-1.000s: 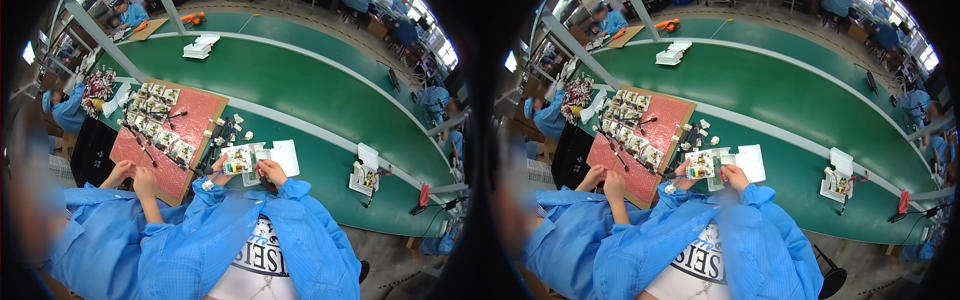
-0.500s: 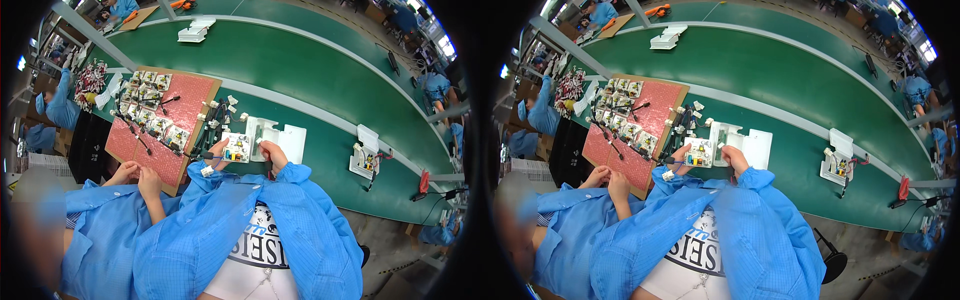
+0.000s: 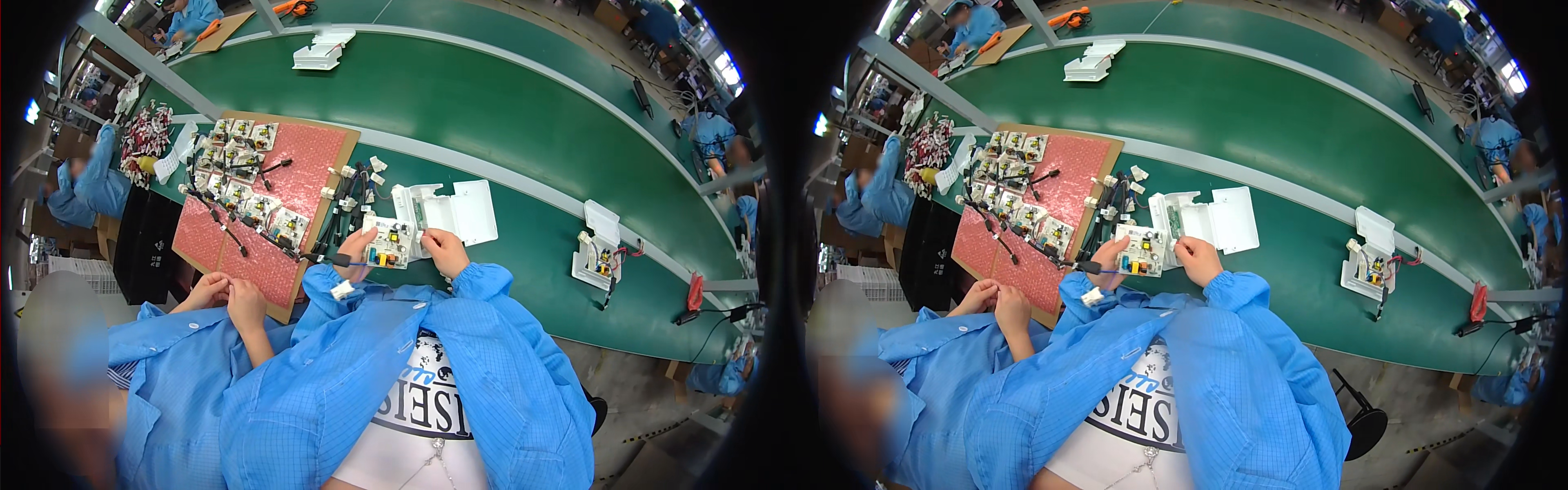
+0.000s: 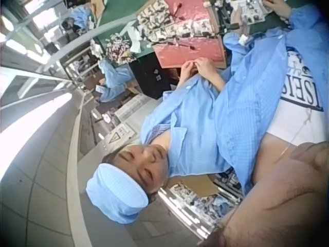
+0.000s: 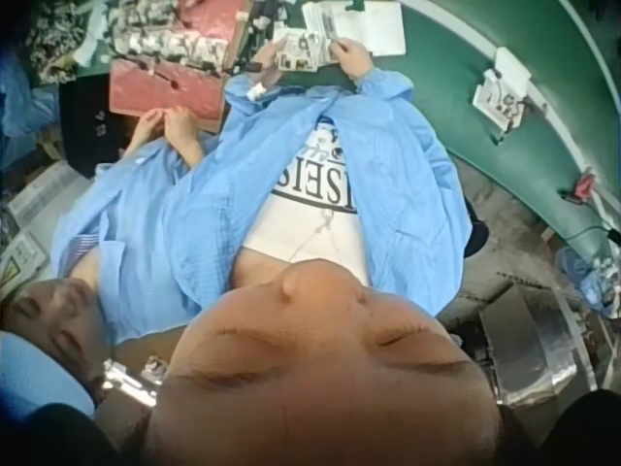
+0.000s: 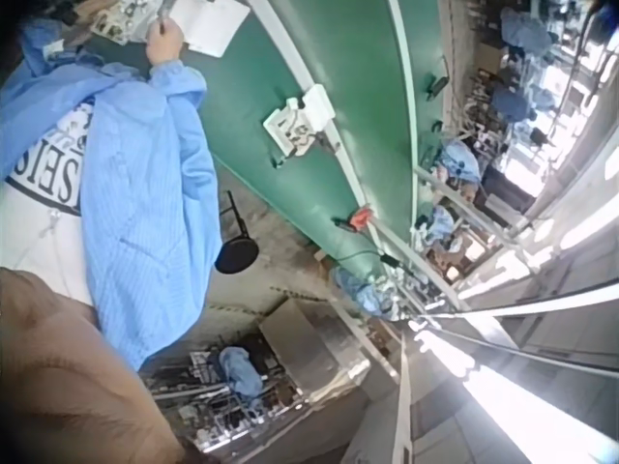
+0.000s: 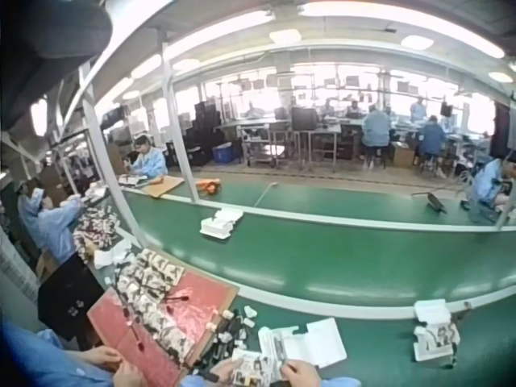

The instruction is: Manually assemble electronic components onto circuit boards and secure them into plastic housings.

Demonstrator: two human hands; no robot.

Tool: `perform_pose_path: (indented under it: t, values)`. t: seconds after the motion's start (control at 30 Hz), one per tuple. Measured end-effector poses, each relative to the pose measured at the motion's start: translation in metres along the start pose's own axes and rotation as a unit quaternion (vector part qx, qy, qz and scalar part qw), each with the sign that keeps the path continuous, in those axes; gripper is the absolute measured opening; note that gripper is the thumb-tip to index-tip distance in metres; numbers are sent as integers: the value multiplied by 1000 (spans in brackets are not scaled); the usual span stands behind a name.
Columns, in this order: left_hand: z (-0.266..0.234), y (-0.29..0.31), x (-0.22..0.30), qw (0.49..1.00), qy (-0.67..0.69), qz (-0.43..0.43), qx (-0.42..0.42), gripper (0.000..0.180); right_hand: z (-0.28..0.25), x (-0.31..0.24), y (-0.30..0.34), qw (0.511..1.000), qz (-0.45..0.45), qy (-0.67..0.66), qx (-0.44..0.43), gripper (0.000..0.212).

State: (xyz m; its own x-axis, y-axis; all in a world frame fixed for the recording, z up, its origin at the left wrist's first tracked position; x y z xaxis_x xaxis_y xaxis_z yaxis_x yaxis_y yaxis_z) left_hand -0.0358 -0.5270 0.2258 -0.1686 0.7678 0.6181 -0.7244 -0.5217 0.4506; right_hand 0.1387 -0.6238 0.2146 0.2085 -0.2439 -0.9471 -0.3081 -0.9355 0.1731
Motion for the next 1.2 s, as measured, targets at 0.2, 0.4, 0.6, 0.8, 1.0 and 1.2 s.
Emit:
perform_pose_path:
  t: [0.2,0.4,0.6,0.8,1.0,1.2]
  values:
    - [6,-23,9,998,7,42,-39,35,5,8,4,997,3,45,-67,22]
    - [-42,-45,-10,999,-39,-15,5,32,2,24,3,970,56,-224,-75,16]
    - [-41,-48,-10,993,-103,-47,-15,30,5,30,2,994,28,-103,17,21]
    - [-15,-39,0,990,-127,-42,-41,31,4,32,1,998,30,-44,35,21]
    - [-9,-30,3,989,-140,-40,-18,29,8,28,-1,998,36,-43,18,22]
    - [-2,-27,2,989,-138,-49,-16,32,6,21,3,999,37,10,35,24]
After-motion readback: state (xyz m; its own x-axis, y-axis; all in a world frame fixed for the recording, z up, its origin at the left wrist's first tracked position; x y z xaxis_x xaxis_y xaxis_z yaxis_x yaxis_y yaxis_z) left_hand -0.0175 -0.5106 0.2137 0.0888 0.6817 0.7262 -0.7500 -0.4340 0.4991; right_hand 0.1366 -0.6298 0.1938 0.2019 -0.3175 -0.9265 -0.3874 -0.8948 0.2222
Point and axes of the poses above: each hand's wrist, its own y-axis away from the middle knuckle, its own z-axis out of the palm, x = y × z, the point moved 2 cm from there along -y, towards the middle knuckle, and after that the axes turned 2 degrees about x, right-handed, at the moved point
